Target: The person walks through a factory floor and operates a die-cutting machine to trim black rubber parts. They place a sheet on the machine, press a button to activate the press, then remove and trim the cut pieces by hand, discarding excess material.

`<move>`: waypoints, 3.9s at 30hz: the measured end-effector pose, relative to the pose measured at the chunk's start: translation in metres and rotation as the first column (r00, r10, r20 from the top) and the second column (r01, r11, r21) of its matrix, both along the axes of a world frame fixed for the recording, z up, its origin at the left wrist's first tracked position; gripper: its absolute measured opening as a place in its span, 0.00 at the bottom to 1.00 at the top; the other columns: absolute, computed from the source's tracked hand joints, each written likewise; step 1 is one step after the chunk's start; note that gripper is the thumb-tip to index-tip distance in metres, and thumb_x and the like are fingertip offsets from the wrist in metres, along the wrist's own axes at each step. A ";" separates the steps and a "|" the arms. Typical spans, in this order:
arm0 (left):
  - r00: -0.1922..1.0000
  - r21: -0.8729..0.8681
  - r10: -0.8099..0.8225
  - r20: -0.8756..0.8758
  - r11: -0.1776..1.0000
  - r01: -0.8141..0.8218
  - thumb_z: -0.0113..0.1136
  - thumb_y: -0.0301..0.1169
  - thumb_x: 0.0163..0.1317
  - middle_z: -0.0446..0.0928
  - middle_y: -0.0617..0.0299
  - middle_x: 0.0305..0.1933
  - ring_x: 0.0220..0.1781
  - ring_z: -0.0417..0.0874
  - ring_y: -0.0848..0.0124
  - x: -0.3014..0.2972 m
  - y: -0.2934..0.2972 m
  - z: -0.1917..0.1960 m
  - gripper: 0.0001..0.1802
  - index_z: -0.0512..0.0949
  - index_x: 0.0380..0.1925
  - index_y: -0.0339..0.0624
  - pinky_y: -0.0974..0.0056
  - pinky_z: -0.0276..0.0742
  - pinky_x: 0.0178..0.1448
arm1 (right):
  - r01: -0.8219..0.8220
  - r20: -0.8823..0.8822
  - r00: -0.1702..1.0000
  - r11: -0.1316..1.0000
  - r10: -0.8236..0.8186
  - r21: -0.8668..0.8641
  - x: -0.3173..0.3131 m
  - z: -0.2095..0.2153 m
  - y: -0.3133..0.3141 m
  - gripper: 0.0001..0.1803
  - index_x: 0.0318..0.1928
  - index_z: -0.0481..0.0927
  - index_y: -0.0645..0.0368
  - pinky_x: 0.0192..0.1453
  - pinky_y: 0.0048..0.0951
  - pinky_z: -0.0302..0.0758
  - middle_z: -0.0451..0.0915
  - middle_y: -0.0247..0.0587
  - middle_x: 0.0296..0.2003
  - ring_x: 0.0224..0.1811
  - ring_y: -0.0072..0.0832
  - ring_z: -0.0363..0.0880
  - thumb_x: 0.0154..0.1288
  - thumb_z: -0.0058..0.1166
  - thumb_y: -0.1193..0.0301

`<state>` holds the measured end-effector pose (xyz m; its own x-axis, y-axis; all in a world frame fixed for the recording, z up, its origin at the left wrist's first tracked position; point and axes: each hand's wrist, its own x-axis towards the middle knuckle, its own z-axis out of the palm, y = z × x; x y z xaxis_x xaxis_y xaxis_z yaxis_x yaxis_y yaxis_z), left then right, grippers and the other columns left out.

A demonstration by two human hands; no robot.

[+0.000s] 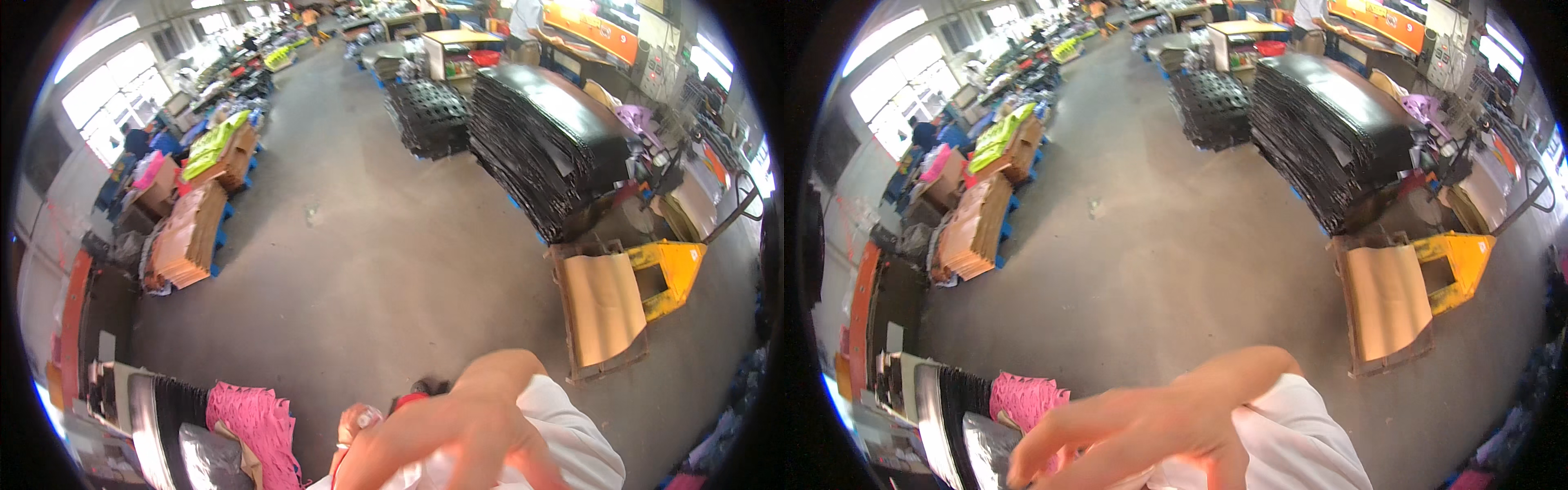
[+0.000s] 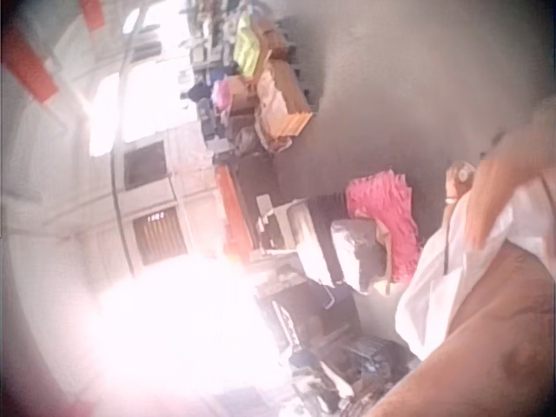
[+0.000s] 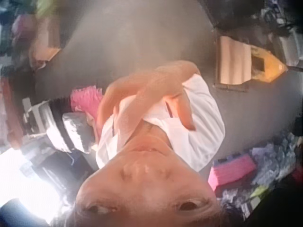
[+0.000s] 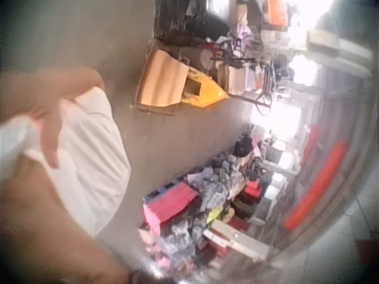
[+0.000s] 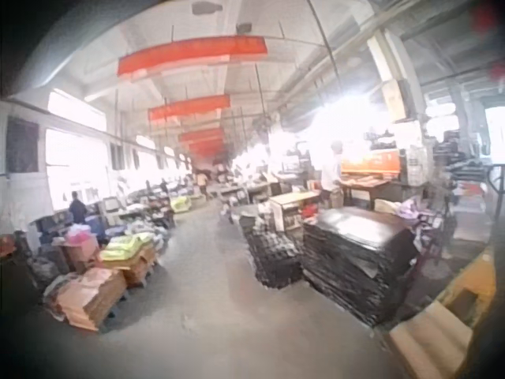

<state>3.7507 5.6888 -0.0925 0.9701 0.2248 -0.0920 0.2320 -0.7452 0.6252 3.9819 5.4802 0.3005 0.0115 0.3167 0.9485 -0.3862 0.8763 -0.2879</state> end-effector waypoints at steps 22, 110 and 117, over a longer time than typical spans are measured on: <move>0.961 0.041 0.192 0.199 0.978 -0.204 0.75 0.34 0.42 0.80 0.48 0.50 0.51 0.80 0.49 0.588 0.333 0.018 0.24 0.79 0.42 0.43 0.50 0.75 0.57 | -0.259 -0.281 0.895 0.916 0.347 0.306 0.571 0.020 0.354 0.48 0.50 0.78 0.67 0.55 0.43 0.70 0.67 0.64 0.57 0.47 0.47 0.74 0.45 0.63 0.33; 0.875 -0.051 0.476 0.087 0.879 -0.473 0.74 0.36 0.45 0.80 0.53 0.50 0.53 0.80 0.53 2.884 1.663 0.028 0.22 0.80 0.42 0.44 0.54 0.76 0.57 | 0.558 0.112 0.780 0.604 -0.616 -0.569 2.979 -0.103 1.651 0.10 0.27 0.71 0.63 0.30 0.27 0.74 0.80 0.48 0.28 0.26 0.30 0.77 0.67 0.48 0.75; 0.903 -0.030 0.390 0.181 0.920 -0.392 0.76 0.36 0.44 0.80 0.52 0.49 0.53 0.80 0.53 3.038 1.791 0.004 0.22 0.81 0.41 0.45 0.54 0.77 0.56 | 0.592 0.366 0.786 0.439 -0.497 -0.676 3.104 -0.134 1.823 0.04 0.33 0.79 0.62 0.30 0.23 0.73 0.79 0.38 0.26 0.25 0.25 0.78 0.61 0.61 0.76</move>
